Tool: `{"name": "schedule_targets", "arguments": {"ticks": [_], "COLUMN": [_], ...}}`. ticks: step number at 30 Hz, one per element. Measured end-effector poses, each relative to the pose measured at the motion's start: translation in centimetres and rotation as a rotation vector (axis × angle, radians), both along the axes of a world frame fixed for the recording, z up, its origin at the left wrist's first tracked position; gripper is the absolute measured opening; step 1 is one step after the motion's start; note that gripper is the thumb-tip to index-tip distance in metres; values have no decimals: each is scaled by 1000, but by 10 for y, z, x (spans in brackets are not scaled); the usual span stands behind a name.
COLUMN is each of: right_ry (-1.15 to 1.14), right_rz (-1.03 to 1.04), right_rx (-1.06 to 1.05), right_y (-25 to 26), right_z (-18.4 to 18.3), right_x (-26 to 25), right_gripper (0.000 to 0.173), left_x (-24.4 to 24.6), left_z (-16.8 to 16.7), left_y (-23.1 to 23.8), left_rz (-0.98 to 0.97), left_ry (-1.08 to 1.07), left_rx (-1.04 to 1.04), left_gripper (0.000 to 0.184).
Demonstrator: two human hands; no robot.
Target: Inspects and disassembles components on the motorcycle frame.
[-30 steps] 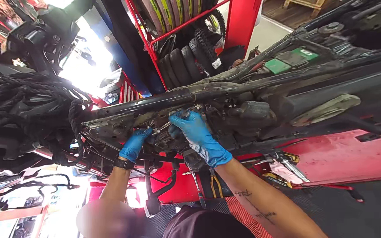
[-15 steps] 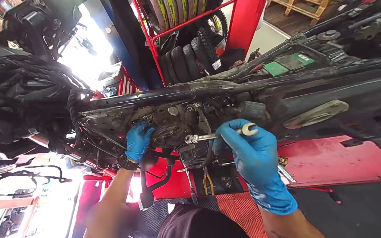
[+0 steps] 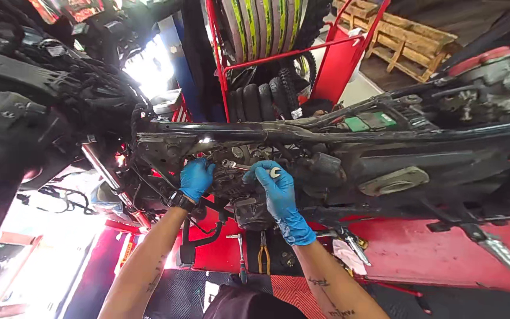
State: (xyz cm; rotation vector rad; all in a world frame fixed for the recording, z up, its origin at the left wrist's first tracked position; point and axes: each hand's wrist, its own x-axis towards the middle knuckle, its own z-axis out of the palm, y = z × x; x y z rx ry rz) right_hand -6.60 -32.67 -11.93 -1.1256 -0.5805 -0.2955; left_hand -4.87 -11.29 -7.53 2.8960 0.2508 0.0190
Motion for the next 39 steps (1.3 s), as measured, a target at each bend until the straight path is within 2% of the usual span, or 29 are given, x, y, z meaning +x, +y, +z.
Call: {"name": "schedule_targets", "arguments": {"ticks": [4, 10, 13, 16, 20, 23, 25, 28, 32, 35, 37, 39], "right_ry": [19, 62, 29, -52, 1, -8, -41, -39, 35, 26, 79, 253], "right_rz": [-40, -209, -341, -443, -367, -244, -220, -215, -216, -246, -248, -230], "right_rx": [6, -82, -177, -274, -393, -429, -441, -404, -350, -333, -265, -120], "right_y": [12, 35, 60, 67, 33, 13, 12, 15, 42, 69, 58, 33], "right_z": [-14, -21, -27, -29, -7, 3, 2, 2, 2, -8, 1, 17], "right_x": [4, -23, -37, -36, -7, 15, 17, 12, -21, -43, -33, 0], "right_gripper": [17, 21, 26, 26, 24, 28, 28, 25, 20, 22, 19, 23], "left_x": [-3, -4, 1, 2, -1, -2, 2, 15, 24, 26, 27, 30], "left_z": [-1, -8, -2, 3, 5, 7, 11, 8, 2, 0, -1, -2], "left_y": [3, 8, 0, -5, -1, 5, 3, 0, 9, 12, 12, 11], "left_rz": [38, -130, -103, -67, -37, -16, 37, 106, 64, 42, 67, 96], "left_ry": [10, -132, -89, -25, 11, -80, -59, 21, 37, 67, 64, 66], "left_rx": [-37, -74, 21, 57, 65, -40, -160, -330, -436, -508, -505, -491], "left_gripper": [54, 36, 31, 37, 49, 59, 66, 68, 61, 56, 56, 58]}}
